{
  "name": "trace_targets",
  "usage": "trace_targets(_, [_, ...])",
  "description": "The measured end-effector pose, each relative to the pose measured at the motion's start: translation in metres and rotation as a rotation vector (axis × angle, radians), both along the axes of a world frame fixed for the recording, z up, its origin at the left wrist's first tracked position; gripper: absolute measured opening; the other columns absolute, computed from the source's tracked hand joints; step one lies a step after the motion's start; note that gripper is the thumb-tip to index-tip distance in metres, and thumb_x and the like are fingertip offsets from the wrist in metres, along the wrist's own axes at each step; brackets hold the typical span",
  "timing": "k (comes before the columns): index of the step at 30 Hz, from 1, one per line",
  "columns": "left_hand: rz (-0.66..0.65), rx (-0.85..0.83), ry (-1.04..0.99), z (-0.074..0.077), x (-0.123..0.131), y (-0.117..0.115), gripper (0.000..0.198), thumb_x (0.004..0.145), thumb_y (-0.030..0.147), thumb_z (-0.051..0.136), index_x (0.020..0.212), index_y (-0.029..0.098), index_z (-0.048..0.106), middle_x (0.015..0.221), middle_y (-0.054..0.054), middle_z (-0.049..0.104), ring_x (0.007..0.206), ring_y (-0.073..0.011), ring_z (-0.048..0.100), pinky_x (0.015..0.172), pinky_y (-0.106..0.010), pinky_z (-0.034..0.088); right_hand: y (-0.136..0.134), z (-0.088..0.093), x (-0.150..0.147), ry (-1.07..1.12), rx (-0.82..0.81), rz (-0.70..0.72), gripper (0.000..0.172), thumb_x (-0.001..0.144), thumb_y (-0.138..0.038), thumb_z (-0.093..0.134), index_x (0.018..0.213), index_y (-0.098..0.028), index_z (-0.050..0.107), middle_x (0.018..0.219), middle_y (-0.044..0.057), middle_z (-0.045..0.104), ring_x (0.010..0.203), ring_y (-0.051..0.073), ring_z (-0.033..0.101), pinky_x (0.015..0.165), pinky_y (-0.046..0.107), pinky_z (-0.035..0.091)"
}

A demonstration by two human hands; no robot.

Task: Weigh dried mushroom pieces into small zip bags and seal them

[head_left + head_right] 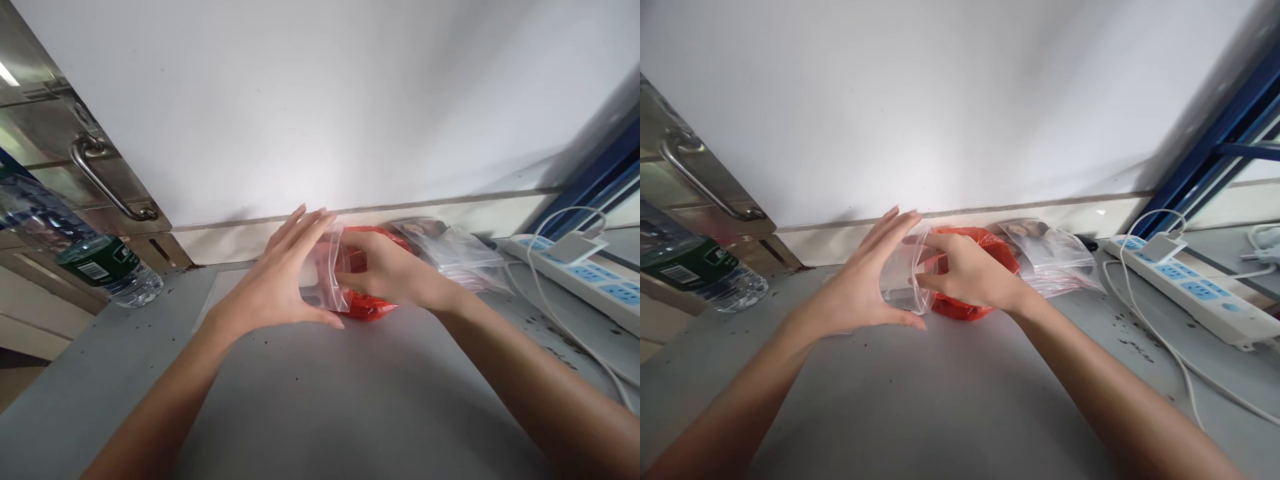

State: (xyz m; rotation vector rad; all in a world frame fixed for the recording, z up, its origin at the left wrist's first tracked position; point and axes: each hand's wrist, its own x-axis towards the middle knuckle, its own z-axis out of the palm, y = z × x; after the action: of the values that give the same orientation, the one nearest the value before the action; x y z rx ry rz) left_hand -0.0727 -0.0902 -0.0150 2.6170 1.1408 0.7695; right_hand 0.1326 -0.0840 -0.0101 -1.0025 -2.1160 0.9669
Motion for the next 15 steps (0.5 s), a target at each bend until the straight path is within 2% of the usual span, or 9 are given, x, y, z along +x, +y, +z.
trace_targets(2, [0.0,-0.047,0.013,0.0,0.0,0.0,0.105,0.069,0.055,0.09,0.155,0.034,0.035,0.165,-0.008,0.037,0.158,-0.039,0.02,0.123,-0.053,0.035,0.001,0.0,0.001,0.002,0.025,0.013,0.026,0.082,-0.017,0.06,0.104,-0.019,0.073,0.088,0.003,0.075,0.075,0.017,0.068,0.071,0.033,0.052])
trace_targets(4, [0.009,-0.052,-0.029,0.0,0.0,0.0,0.091,0.072,0.051,0.088,0.149,0.03,0.044,0.156,-0.009,0.047,0.151,-0.0373,0.035,0.12,-0.05,0.04,0.002,0.0,0.001,-0.025,0.038,0.0,0.016,0.083,-0.022,0.062,0.093,-0.019,0.074,0.09,0.004,0.076,0.077,0.018,0.068,0.071,0.033,0.052])
trace_targets(7, [0.038,-0.048,-0.117,0.0,0.0,0.001,0.076,0.075,0.045,0.083,0.141,0.026,0.05,0.146,-0.01,0.055,0.137,-0.0332,0.051,0.113,-0.045,0.047,0.004,0.0,0.003,-0.061,0.033,-0.041,0.017,0.084,-0.025,0.062,0.09,-0.021,0.077,0.089,0.004,0.078,0.075,0.018,0.069,0.069,0.033,0.053])
trace_targets(10, [0.069,-0.079,-0.152,-0.001,-0.002,0.006,0.076,0.075,0.047,0.082,0.141,0.027,0.051,0.147,-0.01,0.056,0.137,-0.0327,0.052,0.111,-0.044,0.048,0.005,0.0,0.003,-0.036,0.046,-0.098,0.018,0.082,-0.026,0.062,0.09,-0.021,0.078,0.088,0.004,0.079,0.072,0.018,0.07,0.068,0.033,0.055])
trace_targets(12, [0.08,-0.1,-0.161,-0.003,-0.003,0.009,0.074,0.075,0.052,0.082,0.137,0.026,0.054,0.146,-0.011,0.057,0.137,-0.0334,0.052,0.11,-0.044,0.048,0.005,-0.001,0.003,0.013,0.032,-0.092,0.017,0.082,-0.025,0.061,0.09,-0.021,0.076,0.087,0.004,0.08,0.072,0.018,0.071,0.068,0.033,0.056])
trace_targets(15, [0.092,-0.143,-0.232,-0.004,-0.004,0.011,0.066,0.075,0.05,0.081,0.13,0.024,0.057,0.14,-0.011,0.061,0.13,-0.0322,0.057,0.109,-0.046,0.048,0.004,0.0,0.001,0.083,-0.048,-0.061,0.015,0.086,-0.025,0.058,0.094,-0.021,0.069,0.076,0.001,0.076,0.068,0.018,0.072,0.066,0.032,0.058])
